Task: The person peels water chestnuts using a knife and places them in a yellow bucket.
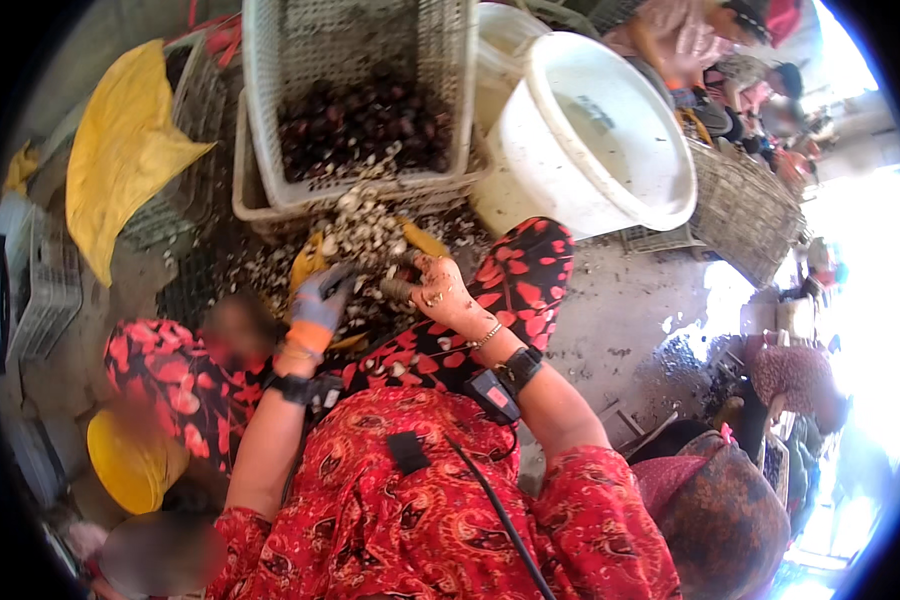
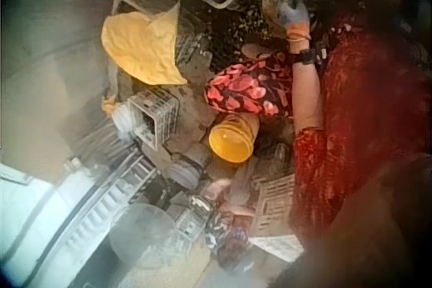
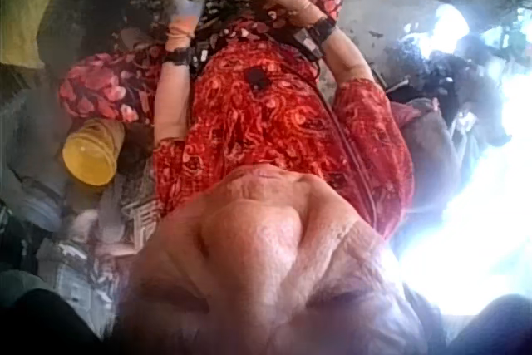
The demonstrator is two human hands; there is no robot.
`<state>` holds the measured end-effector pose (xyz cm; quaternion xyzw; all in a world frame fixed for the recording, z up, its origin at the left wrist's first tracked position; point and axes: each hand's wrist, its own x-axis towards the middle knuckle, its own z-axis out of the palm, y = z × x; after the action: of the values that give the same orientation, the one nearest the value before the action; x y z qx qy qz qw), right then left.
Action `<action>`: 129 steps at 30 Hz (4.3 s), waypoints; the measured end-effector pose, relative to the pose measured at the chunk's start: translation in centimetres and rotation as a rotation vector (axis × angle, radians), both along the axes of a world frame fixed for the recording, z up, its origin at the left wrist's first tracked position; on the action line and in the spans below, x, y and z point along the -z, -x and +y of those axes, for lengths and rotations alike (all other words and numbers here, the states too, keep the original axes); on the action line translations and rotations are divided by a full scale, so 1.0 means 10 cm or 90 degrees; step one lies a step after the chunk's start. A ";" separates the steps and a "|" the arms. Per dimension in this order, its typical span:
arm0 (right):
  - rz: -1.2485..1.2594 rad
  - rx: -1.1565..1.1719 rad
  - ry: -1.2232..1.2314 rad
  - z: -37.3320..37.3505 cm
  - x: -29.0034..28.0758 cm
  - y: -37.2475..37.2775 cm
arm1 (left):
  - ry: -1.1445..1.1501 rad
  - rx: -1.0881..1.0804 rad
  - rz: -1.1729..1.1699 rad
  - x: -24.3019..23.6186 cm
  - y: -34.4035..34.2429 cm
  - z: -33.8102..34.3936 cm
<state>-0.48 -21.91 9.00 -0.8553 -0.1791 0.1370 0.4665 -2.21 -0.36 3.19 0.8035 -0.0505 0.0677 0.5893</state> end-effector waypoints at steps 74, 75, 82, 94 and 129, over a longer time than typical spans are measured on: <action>0.149 0.127 -0.204 0.31 -0.53 0.14 | 0.303 -0.114 0.249 0.21 -0.15 0.25; 0.278 0.213 -0.268 0.34 -0.60 0.17 | 0.294 -0.092 0.157 0.14 -0.17 0.20; 0.538 0.303 -0.843 0.28 -0.09 0.12 | -0.104 -0.004 -0.268 -0.54 0.01 -0.08; 0.637 0.297 -0.953 0.37 0.28 0.10 | 0.029 -0.023 -0.093 -0.33 -0.04 -0.05; 0.556 0.343 -0.997 0.44 0.37 0.27 | 0.241 -0.067 0.062 0.17 -0.12 0.00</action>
<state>-3.17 -17.51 5.27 -0.1832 0.1750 0.1735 0.9517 -0.98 -0.38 1.45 0.6820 0.0337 0.0682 0.7274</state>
